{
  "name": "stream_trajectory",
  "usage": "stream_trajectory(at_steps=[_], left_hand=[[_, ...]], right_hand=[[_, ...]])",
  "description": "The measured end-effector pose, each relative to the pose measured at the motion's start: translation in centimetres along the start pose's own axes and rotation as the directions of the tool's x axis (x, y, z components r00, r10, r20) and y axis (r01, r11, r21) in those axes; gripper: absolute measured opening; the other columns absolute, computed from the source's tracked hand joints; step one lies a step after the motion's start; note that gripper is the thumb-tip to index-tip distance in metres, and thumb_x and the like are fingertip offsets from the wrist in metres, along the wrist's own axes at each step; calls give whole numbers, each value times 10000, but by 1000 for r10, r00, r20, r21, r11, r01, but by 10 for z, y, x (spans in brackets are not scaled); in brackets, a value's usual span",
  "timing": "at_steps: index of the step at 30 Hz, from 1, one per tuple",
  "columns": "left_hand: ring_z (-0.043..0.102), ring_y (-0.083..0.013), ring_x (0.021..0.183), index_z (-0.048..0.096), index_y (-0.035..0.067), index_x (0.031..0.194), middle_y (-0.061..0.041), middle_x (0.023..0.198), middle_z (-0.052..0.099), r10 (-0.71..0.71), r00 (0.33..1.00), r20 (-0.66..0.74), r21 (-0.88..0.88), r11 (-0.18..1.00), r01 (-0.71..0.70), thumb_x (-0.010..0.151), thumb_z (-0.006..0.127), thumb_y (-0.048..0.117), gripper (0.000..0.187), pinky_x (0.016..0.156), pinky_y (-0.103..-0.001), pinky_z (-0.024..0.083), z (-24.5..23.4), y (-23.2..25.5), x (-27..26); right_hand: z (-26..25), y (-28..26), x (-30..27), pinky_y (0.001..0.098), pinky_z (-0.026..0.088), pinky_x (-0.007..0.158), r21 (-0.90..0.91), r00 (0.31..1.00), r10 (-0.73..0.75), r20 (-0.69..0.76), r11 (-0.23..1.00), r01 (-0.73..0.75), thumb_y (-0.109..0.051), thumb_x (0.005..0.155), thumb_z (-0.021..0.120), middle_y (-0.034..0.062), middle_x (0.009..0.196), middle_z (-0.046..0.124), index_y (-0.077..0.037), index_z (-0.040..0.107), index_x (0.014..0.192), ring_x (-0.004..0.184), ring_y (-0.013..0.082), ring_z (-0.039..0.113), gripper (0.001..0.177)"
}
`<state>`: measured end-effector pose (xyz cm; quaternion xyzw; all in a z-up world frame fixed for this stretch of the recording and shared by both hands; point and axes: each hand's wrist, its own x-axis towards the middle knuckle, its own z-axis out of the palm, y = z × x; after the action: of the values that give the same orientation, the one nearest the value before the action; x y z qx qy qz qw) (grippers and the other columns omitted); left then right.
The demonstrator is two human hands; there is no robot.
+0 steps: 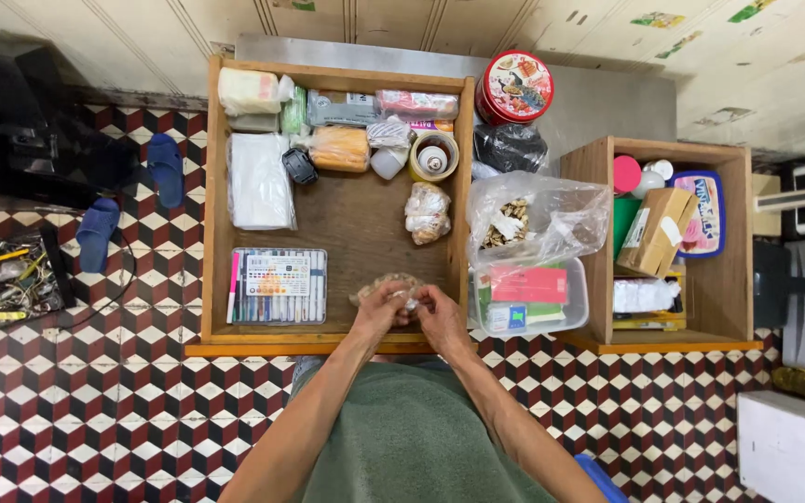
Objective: Organizing miscellaneous household items and a set of markers within desk drawers.
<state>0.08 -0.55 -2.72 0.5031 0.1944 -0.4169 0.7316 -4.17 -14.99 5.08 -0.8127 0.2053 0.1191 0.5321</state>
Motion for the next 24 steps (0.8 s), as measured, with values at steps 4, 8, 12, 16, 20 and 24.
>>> stream_trajectory(at_steps=[4,8,12,16,20,24], left_hand=[[711,-170,841,521,78,1448,-89,1007,701,-35,999,24,84,996,33,1027,508,113,423,754,-311,636,-23,-10,15],[693,-224,903,601,51,1389,-101,1131,649,195,976,99,483,848,-218,1015,495,71,389,792,-367,616,-49,-4,12],[671,-309,964,648,50,1324,-172,1146,657,524,817,241,741,444,-504,941,577,42,389,854,-419,552,-92,-20,21],[658,-355,1020,638,54,1311,-191,1169,669,546,816,188,814,378,-440,924,603,91,390,899,-438,534,-123,42,-47],[672,-377,1092,684,67,1258,-203,1214,683,435,888,145,889,336,-310,939,585,151,345,951,-451,535,-168,72,-88],[706,-361,1042,729,116,1206,-175,1164,719,338,941,-23,945,316,-90,937,605,220,314,917,-445,552,-199,76,-105]], right_hand=[[3,0,-9,381,570,879,-109,991,120,-51,986,-125,-33,931,608,114,1075,736,-49,629,1185,1005,263,712,254],[11,-24,-23,447,481,1043,-365,991,-121,-48,926,95,-17,879,596,169,1358,595,-67,556,1361,1245,351,585,486],[45,-9,-11,509,326,1175,-594,931,-254,262,718,363,-88,878,638,173,1569,404,-105,442,1514,1425,401,389,665],[62,-16,-1,552,258,1190,-699,944,-141,297,642,316,-203,923,694,167,1586,357,-127,415,1509,1448,414,315,654],[66,-36,4,571,259,1165,-752,980,-84,179,631,191,-208,816,775,175,1595,320,-130,417,1487,1461,422,281,765],[67,-48,9,578,331,1114,-812,991,-102,91,568,133,-135,734,800,184,1550,383,-146,485,1437,1412,410,380,770]])
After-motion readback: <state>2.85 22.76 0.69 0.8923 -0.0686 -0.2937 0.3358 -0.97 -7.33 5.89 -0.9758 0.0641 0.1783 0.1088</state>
